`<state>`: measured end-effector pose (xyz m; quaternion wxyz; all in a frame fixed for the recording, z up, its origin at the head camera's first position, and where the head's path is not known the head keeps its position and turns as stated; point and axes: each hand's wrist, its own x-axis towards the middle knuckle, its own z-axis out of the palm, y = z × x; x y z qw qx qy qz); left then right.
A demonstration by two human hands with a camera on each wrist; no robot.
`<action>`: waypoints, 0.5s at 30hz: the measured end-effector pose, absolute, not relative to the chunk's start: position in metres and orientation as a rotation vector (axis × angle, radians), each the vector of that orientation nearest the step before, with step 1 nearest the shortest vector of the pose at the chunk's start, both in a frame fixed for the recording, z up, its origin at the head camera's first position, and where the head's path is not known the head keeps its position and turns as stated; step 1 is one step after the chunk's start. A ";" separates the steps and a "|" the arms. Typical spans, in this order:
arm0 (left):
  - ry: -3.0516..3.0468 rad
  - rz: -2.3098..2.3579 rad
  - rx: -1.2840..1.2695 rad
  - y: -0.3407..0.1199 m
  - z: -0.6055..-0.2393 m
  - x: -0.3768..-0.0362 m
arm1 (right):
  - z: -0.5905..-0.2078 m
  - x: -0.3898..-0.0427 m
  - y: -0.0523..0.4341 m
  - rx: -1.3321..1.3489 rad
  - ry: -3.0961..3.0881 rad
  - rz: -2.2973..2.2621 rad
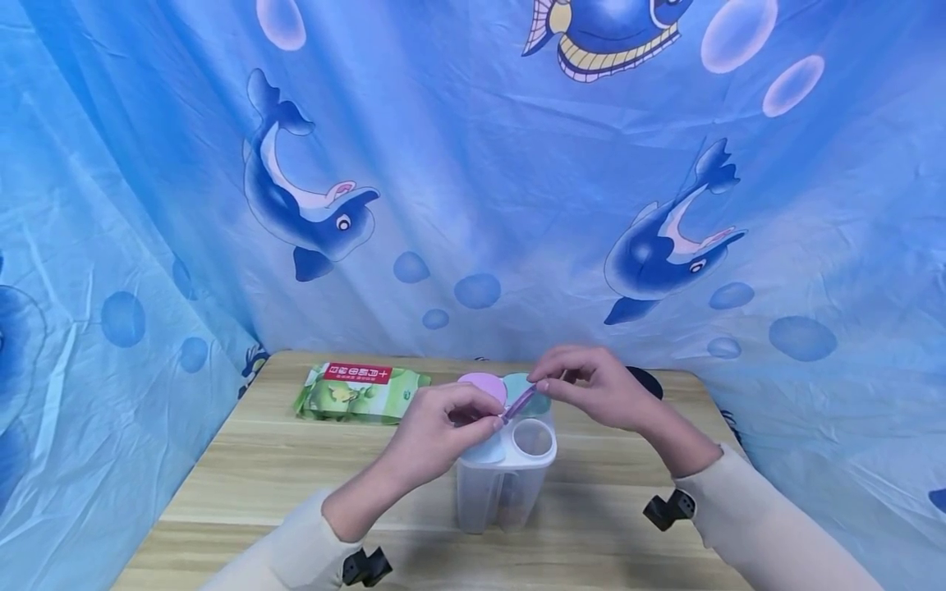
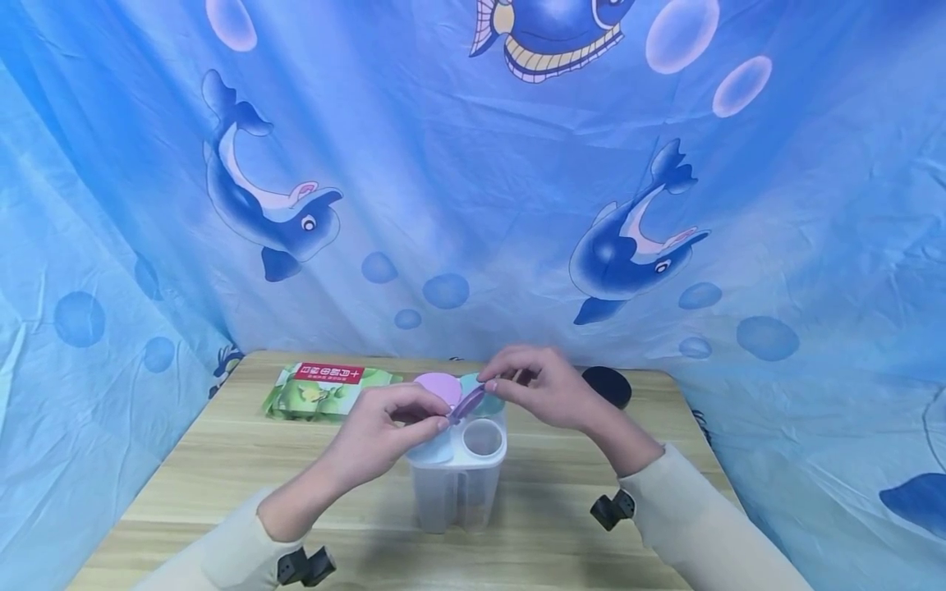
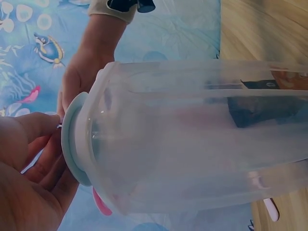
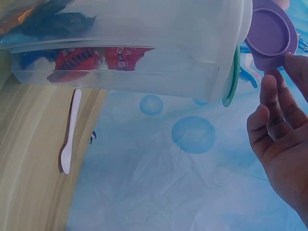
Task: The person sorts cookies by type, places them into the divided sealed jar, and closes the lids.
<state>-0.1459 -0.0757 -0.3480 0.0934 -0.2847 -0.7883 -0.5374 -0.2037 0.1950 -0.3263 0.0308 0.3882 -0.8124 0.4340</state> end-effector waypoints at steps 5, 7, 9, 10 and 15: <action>-2.312 -1.565 -0.818 -0.082 -0.354 -0.148 | -0.326 -0.198 0.199 1.199 -2.518 1.266; -2.308 -1.522 -0.787 -0.085 -0.357 -0.149 | -0.327 -0.195 0.202 1.212 -2.511 1.244; -2.316 -1.496 -0.742 -0.089 -0.361 -0.150 | -0.329 -0.192 0.206 1.230 -2.496 1.225; -2.327 -1.492 -0.715 -0.091 -0.363 -0.151 | -0.330 -0.191 0.207 1.239 -2.489 1.219; -2.418 -1.538 -0.600 -0.101 -0.374 -0.154 | -0.337 -0.182 0.216 1.286 -2.456 1.187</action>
